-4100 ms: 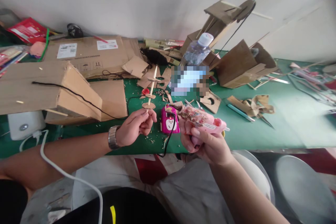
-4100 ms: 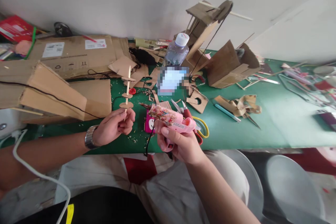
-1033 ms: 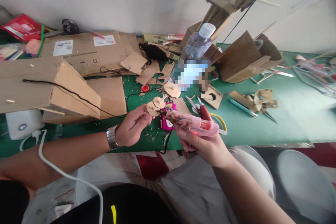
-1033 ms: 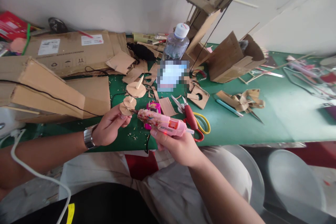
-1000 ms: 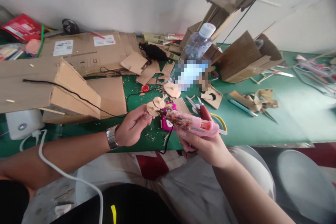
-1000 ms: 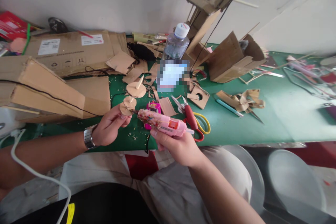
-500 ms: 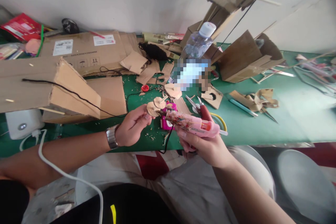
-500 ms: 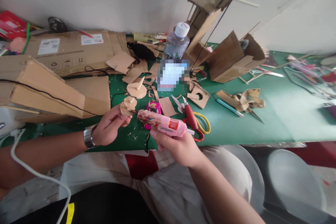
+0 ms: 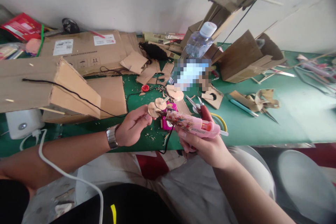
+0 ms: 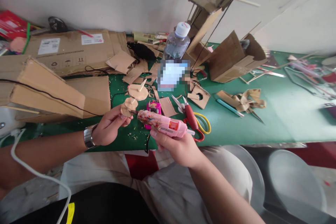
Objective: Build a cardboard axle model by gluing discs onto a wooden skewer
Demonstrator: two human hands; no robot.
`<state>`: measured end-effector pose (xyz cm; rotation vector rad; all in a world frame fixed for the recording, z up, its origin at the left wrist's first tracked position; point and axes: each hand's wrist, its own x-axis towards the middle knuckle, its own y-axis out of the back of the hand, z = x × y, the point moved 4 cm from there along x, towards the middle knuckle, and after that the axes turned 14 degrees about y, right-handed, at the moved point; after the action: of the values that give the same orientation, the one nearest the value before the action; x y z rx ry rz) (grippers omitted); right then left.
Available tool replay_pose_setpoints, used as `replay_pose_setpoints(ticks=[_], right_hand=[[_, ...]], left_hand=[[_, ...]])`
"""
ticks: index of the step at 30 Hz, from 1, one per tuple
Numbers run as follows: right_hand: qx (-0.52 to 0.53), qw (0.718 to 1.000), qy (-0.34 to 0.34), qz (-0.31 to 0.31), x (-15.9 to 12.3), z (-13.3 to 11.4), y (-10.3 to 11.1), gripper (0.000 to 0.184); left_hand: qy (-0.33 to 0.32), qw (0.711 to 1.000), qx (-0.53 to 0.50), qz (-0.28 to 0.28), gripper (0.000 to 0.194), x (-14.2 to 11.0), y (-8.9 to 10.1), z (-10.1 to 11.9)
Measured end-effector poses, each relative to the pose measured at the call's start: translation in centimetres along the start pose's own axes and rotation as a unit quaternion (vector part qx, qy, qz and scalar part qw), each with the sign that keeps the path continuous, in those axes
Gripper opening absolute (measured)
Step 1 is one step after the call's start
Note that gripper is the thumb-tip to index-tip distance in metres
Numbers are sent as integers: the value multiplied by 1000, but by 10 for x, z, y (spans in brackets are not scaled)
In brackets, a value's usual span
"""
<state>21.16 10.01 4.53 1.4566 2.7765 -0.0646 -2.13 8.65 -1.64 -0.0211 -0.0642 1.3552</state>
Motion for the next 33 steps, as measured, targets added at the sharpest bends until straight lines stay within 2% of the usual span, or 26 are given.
replay_pose_setpoints(ticks=[8, 15, 24, 33], right_hand=[[-7, 1000, -3, -1, -1, 2, 0, 61], [-6, 1000, -4, -5, 0, 0, 0, 60], [3, 1000, 4, -9, 1, -1, -2, 58], [-1, 1000, 1, -3, -1, 1, -1, 60]], left_hand=[[-14, 1000, -12, 11, 34, 2, -2, 5], [4, 1000, -14, 3, 35, 2, -1, -2], [8, 1000, -19, 4, 38, 2, -3, 1], [-9, 1000, -18, 3, 33, 2, -3, 3]])
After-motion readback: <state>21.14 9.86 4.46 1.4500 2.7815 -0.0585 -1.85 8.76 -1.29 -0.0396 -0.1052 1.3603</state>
